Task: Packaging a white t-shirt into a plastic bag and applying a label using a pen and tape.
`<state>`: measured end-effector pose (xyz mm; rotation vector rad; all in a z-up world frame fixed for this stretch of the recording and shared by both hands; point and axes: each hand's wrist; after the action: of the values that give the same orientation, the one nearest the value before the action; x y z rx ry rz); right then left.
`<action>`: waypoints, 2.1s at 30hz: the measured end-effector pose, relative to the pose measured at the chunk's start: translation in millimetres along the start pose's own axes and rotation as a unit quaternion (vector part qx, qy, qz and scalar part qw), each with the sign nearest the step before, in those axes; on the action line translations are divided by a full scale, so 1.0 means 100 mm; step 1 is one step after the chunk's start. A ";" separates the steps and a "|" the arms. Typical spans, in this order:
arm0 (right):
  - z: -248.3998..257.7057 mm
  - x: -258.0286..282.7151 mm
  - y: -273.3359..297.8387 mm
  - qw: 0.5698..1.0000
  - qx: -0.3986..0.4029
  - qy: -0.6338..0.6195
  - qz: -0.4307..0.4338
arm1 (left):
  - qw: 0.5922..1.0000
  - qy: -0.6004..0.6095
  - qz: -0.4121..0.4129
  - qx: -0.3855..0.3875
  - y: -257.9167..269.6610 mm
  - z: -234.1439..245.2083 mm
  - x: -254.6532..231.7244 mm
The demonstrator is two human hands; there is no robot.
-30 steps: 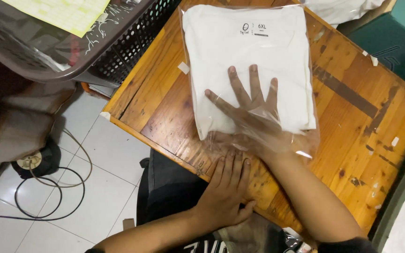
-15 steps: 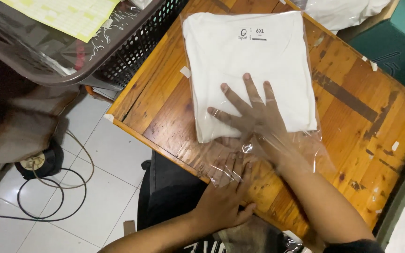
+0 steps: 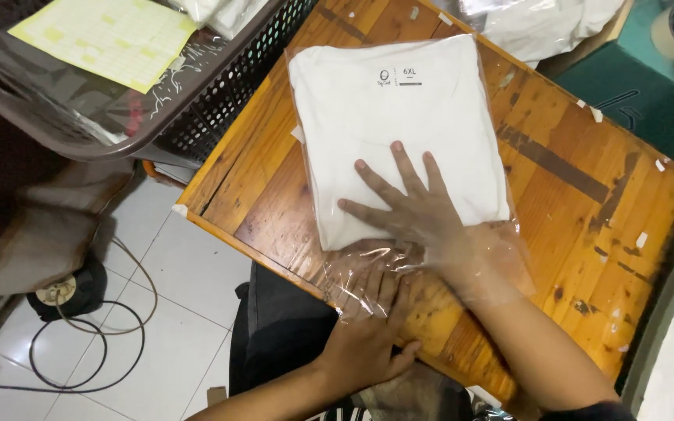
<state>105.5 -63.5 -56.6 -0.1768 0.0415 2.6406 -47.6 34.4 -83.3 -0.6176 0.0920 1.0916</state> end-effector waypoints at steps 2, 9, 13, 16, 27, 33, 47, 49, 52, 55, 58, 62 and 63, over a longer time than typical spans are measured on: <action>0.17 0.06 0.07 0.975 -0.205 0.087 0.021 | 1.000 0.008 0.024 -0.013 0.02 -0.02 -0.01; 0.22 -0.01 0.39 0.940 0.225 -0.057 -0.248 | 1.000 0.019 0.020 0.000 0.04 -0.07 0.02; -0.12 -0.02 0.77 0.943 -0.071 -0.155 -0.287 | 0.999 0.030 0.042 -0.006 0.03 -0.08 0.00; -0.20 -0.06 0.85 0.949 -0.120 -0.164 -0.241 | 0.996 -0.004 0.085 -0.011 0.15 -0.10 0.01; -0.09 0.05 0.82 0.964 -0.080 -0.129 -0.220 | 0.997 -0.014 0.066 0.035 0.33 -0.04 0.05; -0.05 0.33 0.74 0.983 -0.089 0.123 -0.098 | 0.984 0.098 -0.145 -0.029 0.21 0.20 0.10; -0.03 0.54 0.28 0.977 -0.152 -0.145 0.025 | 0.923 0.162 -0.049 -0.344 -0.11 0.66 0.39; -0.07 0.53 0.29 0.971 -0.184 -0.153 0.028 | 0.914 0.159 -0.036 -0.372 -0.09 0.60 0.43; -0.07 0.50 0.33 0.977 -0.189 -0.099 0.024 | 0.904 0.154 0.013 -0.398 -0.06 0.56 0.48; -0.27 0.46 0.31 0.978 -0.205 0.014 0.035 | 0.882 0.210 0.152 -0.393 -0.05 0.48 0.53; -0.31 0.52 0.30 0.966 -0.254 -0.025 0.046 | 0.818 0.350 0.306 -0.339 -0.11 0.46 0.64; -0.41 0.56 0.26 0.975 -0.201 -0.071 0.068 | 0.734 0.504 0.405 -0.206 -0.16 0.48 0.72; -0.30 0.57 0.24 0.975 -0.200 -0.071 0.068 | 0.733 0.504 0.406 -0.207 -0.16 0.48 0.72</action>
<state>48.3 -59.8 -94.2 -0.1204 -0.5470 2.7624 -10.5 112.0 -62.9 -1.6393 1.1951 1.5004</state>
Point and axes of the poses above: each hand's wrist, its own y-axis away from the middle knuckle, its own z-axis out of the back of the hand, x = y × z, and after that the axes turned 4 degrees about -x, right-handed
